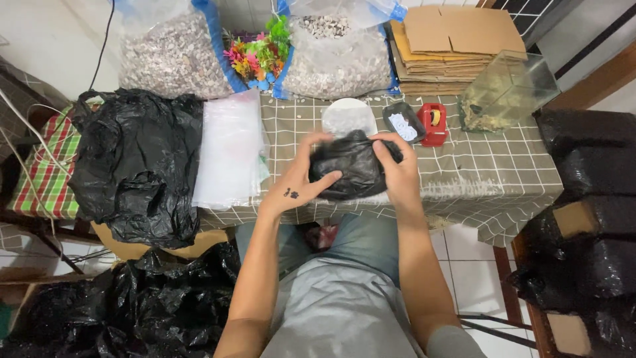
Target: The person places a black plastic bag on a digital scale, adjusts it, and then removes it. They then pick up a flat cardboard box, fold it into a rectangular container, and place it on the scale. The person opens and closes the box flaps while it sits on the scale.
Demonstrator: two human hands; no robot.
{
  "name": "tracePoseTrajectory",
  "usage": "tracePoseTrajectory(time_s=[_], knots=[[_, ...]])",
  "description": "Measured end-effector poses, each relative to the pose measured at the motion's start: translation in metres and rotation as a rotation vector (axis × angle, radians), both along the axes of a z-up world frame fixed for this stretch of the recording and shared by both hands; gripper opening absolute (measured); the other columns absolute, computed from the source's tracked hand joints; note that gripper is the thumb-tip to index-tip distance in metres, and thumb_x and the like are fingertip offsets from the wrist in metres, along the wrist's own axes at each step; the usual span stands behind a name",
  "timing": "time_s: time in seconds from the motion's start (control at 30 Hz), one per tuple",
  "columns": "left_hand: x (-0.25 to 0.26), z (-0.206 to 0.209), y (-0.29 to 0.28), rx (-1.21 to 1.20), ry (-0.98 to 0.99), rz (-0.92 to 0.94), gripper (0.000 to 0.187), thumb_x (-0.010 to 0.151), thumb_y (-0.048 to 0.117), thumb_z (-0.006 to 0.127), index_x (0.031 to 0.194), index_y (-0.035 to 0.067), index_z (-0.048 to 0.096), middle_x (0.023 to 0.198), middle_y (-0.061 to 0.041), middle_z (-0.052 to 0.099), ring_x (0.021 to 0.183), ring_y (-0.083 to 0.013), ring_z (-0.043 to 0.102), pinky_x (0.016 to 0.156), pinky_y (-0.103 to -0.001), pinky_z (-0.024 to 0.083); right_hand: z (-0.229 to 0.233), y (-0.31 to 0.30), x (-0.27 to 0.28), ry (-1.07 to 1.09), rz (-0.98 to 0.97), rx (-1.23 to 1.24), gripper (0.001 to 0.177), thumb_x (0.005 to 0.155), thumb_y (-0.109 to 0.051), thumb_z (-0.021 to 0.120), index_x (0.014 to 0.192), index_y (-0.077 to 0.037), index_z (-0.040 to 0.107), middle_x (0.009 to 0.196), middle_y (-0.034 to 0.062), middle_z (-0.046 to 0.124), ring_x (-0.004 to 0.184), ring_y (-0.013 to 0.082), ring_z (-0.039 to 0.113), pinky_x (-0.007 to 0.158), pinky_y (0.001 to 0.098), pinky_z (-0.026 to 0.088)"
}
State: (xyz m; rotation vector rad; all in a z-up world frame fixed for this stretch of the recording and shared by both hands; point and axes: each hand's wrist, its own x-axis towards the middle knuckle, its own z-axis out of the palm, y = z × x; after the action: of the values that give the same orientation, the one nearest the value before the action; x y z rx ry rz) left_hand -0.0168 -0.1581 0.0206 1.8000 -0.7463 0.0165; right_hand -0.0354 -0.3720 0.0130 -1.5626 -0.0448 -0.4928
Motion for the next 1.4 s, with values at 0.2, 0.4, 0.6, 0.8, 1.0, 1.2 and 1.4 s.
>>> tracePoseTrajectory(time_s=[0.2, 0.4, 0.6, 0.8, 1.0, 1.2, 1.4], knots=[[-0.001, -0.005, -0.008, 0.112, 0.074, 0.160, 0.023, 0.103, 0.027, 0.061, 0.121, 0.020, 0.048, 0.112, -0.020, 0.070, 0.113, -0.0460, 0.066, 0.094, -0.059, 0.052, 0.011, 0.003, -0.013, 0.040, 0.119, 0.124, 0.042, 0.098, -0.011, 0.066, 0.137, -0.016, 0.051, 0.127, 0.0093, 0.052, 0.121, 0.0202, 0.048, 0.115, 0.0381, 0.037], [0.009, -0.006, -0.008, 0.062, -0.194, 0.305, 0.006, 0.106, 0.015, 0.055, 0.109, 0.018, 0.059, 0.100, -0.007, 0.068, 0.097, -0.0339, 0.071, 0.085, -0.045, 0.057, 0.010, -0.018, -0.005, 0.102, 0.296, -0.317, 0.023, 0.093, 0.000, 0.059, 0.094, -0.010, 0.080, 0.092, 0.0125, 0.073, 0.097, 0.0194, 0.063, 0.096, 0.0343, 0.045], [0.003, 0.008, -0.010, 0.026, -0.282, 0.198, 0.014, 0.105, 0.000, 0.049, 0.107, 0.011, 0.057, 0.104, -0.009, 0.055, 0.093, -0.0363, 0.067, 0.080, -0.047, 0.057, 0.026, -0.018, -0.013, 0.162, 0.290, -0.259, 0.025, 0.099, -0.020, 0.067, 0.120, -0.013, 0.077, 0.111, 0.0160, 0.074, 0.105, 0.0229, 0.066, 0.101, 0.0383, 0.047], [0.005, -0.005, -0.001, 0.409, -0.090, 0.290, 0.024, 0.103, 0.007, 0.049, 0.102, 0.019, 0.070, 0.104, -0.021, 0.060, 0.078, -0.0395, 0.070, 0.065, -0.048, 0.058, 0.002, -0.021, -0.005, 0.101, 0.310, -0.444, 0.050, 0.081, -0.022, 0.087, 0.128, -0.013, 0.073, 0.110, 0.0193, 0.072, 0.106, 0.0248, 0.065, 0.097, 0.0391, 0.046], [0.004, -0.010, -0.008, 0.385, -0.288, 0.418, 0.012, 0.090, 0.022, 0.061, 0.099, 0.021, 0.069, 0.078, -0.005, 0.061, 0.088, -0.0290, 0.063, 0.079, -0.040, 0.049, 0.011, -0.016, -0.009, 0.103, 0.297, -0.456, 0.039, 0.089, -0.009, 0.076, 0.127, -0.016, 0.075, 0.112, 0.0206, 0.073, 0.112, 0.0339, 0.068, 0.100, 0.0444, 0.049], [0.007, 0.001, -0.007, 0.083, -0.102, 0.278, 0.029, 0.095, -0.004, 0.050, 0.114, 0.011, 0.066, 0.093, -0.010, 0.048, 0.082, -0.0305, 0.053, 0.078, -0.041, 0.049, -0.030, -0.032, 0.017, 0.021, 0.183, -0.446, 0.026, 0.090, -0.005, 0.071, 0.108, -0.020, 0.082, 0.097, 0.0127, 0.069, 0.092, 0.0230, 0.066, 0.091, 0.0353, 0.051], [0.002, 0.006, -0.012, 0.294, -0.025, 0.283, 0.063, 0.093, -0.004, 0.056, 0.151, 0.018, 0.047, 0.123, -0.025, 0.047, 0.084, -0.0517, 0.066, 0.070, -0.057, 0.057, 0.007, -0.023, 0.011, 0.014, 0.040, -0.660, 0.039, 0.096, -0.003, 0.066, 0.135, -0.006, 0.068, 0.123, 0.0259, 0.066, 0.114, 0.0436, 0.066, 0.096, 0.0492, 0.052]])
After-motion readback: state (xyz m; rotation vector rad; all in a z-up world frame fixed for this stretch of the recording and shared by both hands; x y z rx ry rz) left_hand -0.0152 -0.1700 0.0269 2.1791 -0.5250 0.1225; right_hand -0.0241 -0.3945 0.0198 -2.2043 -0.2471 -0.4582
